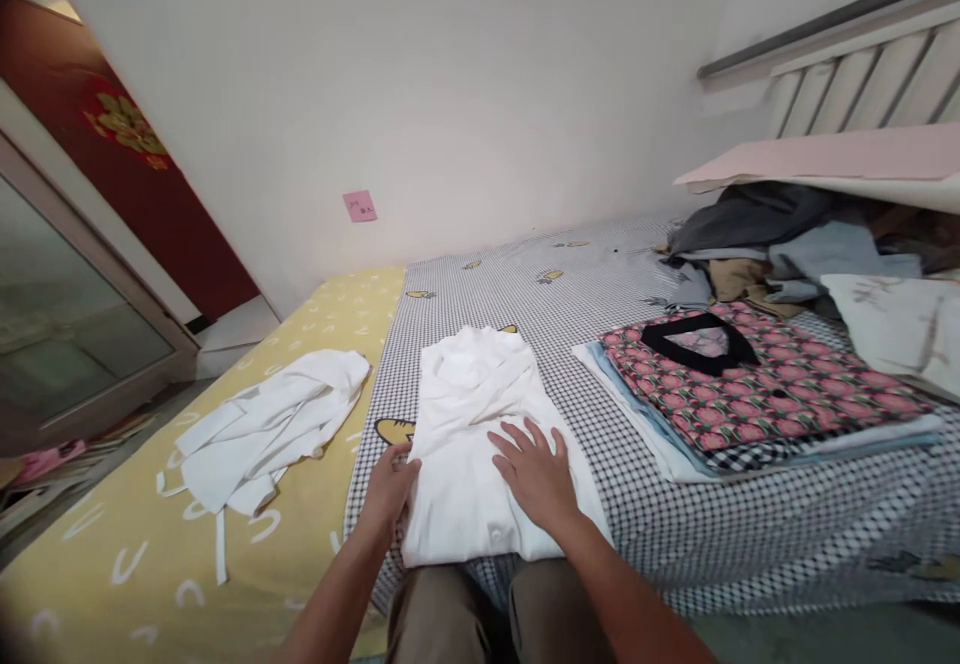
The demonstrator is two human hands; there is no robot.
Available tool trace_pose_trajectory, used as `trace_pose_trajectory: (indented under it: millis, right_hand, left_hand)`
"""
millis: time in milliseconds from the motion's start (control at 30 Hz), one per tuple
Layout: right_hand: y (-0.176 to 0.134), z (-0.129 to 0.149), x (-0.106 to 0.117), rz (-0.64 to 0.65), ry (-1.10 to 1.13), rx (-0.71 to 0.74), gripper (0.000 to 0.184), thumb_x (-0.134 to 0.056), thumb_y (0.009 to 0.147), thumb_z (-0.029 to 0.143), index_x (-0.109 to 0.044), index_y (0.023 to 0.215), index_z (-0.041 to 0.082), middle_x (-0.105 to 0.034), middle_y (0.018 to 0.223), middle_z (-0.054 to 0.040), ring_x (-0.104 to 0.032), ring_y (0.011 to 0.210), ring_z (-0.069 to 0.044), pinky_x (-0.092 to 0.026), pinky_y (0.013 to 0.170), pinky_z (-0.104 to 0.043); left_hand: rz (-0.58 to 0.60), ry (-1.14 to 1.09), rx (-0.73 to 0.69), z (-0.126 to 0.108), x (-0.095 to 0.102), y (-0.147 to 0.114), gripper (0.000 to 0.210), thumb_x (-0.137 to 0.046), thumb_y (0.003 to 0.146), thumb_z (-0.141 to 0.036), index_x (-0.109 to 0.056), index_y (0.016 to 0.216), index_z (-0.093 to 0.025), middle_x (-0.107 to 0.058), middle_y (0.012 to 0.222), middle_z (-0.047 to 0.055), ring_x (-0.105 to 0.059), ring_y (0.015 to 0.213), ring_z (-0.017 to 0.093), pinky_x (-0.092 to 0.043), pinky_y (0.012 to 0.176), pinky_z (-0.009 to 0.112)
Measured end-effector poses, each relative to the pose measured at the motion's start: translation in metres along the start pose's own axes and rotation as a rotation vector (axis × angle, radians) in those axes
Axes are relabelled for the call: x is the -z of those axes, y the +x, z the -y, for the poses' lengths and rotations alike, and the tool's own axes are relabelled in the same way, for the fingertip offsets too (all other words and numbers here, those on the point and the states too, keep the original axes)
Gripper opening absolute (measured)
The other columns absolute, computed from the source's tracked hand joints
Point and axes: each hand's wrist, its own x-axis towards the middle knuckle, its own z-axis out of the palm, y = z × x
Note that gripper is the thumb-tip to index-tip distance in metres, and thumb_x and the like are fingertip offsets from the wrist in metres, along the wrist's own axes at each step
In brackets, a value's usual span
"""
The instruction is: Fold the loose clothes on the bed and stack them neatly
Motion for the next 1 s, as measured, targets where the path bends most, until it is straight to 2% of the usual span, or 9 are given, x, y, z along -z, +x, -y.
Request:
trace_pose_trajectory:
  millis: [67,133,233,300,367,467,667,867,1000]
  right_hand:
    - [0.006,-0.006,-0.004,-0.007,0.006,-0.006,0.04,-0.042,0.102,0.041,-0.057,0.139,0.042,-0.059,0.147,-0.0021,-0.045,0.139,-0.035,-0.032,0.108,-0.072]
    - [0.009,-0.006,-0.004,-0.007,0.01,0.002,0.039,-0.043,0.102,0.041,-0.058,0.138,0.042,-0.059,0.147,-0.0019,-0.045,0.139,-0.035,-0.033,0.108,-0.071]
    - [0.012,-0.003,-0.001,0.024,0.029,-0.017,0.041,-0.045,0.101,0.038,-0.058,0.139,0.041,-0.057,0.149,-0.0025,-0.042,0.142,-0.036,-0.029,0.11,-0.072]
    - [0.015,-0.006,0.002,0.063,0.108,-0.029,0.04,-0.049,0.098,0.036,-0.06,0.136,0.039,-0.056,0.149,-0.0028,-0.039,0.144,-0.037,-0.025,0.112,-0.074]
    - [0.018,-0.018,0.006,0.053,0.319,-0.049,0.037,-0.056,0.093,0.038,-0.067,0.128,0.038,-0.06,0.146,-0.0025,-0.044,0.141,-0.034,-0.028,0.114,-0.068]
    - [0.019,-0.052,0.021,-0.218,0.666,-0.232,0.036,-0.061,0.087,0.041,-0.071,0.119,0.031,-0.068,0.132,-0.0053,-0.06,0.123,-0.027,-0.045,0.108,-0.05]
    - [-0.002,-0.085,0.06,-0.559,0.666,-0.539,0.039,-0.045,0.094,0.042,-0.066,0.12,0.02,-0.071,0.12,-0.0107,-0.064,0.109,-0.027,-0.051,0.099,-0.045]
    - [-0.011,-0.049,0.054,-0.046,0.19,-0.122,0.033,-0.046,0.099,0.039,-0.07,0.121,0.035,-0.067,0.136,-0.0011,-0.048,0.136,-0.033,-0.03,0.113,-0.064]
    - [-0.007,-0.045,0.038,0.057,-0.081,-0.162,0.039,-0.043,0.101,0.037,-0.06,0.136,0.039,-0.055,0.151,0.0035,-0.039,0.144,-0.032,-0.024,0.115,-0.065]
  left_hand:
    - [-0.09,0.135,-0.139,-0.007,0.002,-0.01,0.043,-0.055,0.087,-0.014,-0.059,0.13,-0.016,-0.069,0.121,0.019,-0.062,0.121,0.037,-0.044,0.106,0.059]
    - [-0.126,0.366,-0.536,-0.017,-0.002,-0.019,0.046,-0.046,0.093,-0.012,-0.057,0.137,-0.022,-0.054,0.148,0.018,-0.045,0.142,0.034,-0.027,0.118,0.06]
    - [0.095,0.774,-1.301,-0.029,-0.018,-0.022,0.042,-0.045,0.1,-0.021,-0.056,0.139,-0.031,-0.045,0.159,0.007,-0.029,0.152,0.027,-0.011,0.126,0.054]
    - [0.276,0.913,-1.508,-0.027,-0.028,-0.015,0.043,-0.05,0.1,-0.037,-0.052,0.143,-0.034,-0.049,0.156,0.001,-0.03,0.152,0.023,-0.006,0.127,0.051]
    - [0.319,0.981,-1.481,-0.016,-0.035,-0.004,0.049,-0.048,0.1,-0.047,-0.046,0.147,-0.033,-0.053,0.153,0.0,-0.038,0.148,0.022,-0.008,0.127,0.05]
    - [0.288,0.992,-1.36,0.006,-0.039,0.013,0.053,-0.042,0.103,-0.046,-0.036,0.153,-0.032,-0.05,0.155,0.0,-0.042,0.145,0.021,-0.013,0.126,0.048]
    - [0.261,0.944,-1.326,0.02,-0.04,0.021,0.053,-0.043,0.103,-0.045,-0.034,0.154,-0.035,-0.047,0.156,-0.002,-0.04,0.146,0.021,-0.012,0.126,0.046]
    - [0.258,0.962,-1.301,0.021,-0.042,0.021,0.053,-0.042,0.103,-0.046,-0.032,0.154,-0.038,-0.045,0.158,-0.004,-0.039,0.147,0.02,-0.013,0.126,0.047]
    - [0.319,0.973,-1.236,0.019,-0.042,0.02,0.051,-0.038,0.104,-0.047,-0.032,0.154,-0.038,-0.043,0.159,-0.004,-0.036,0.149,0.021,-0.017,0.126,0.05]
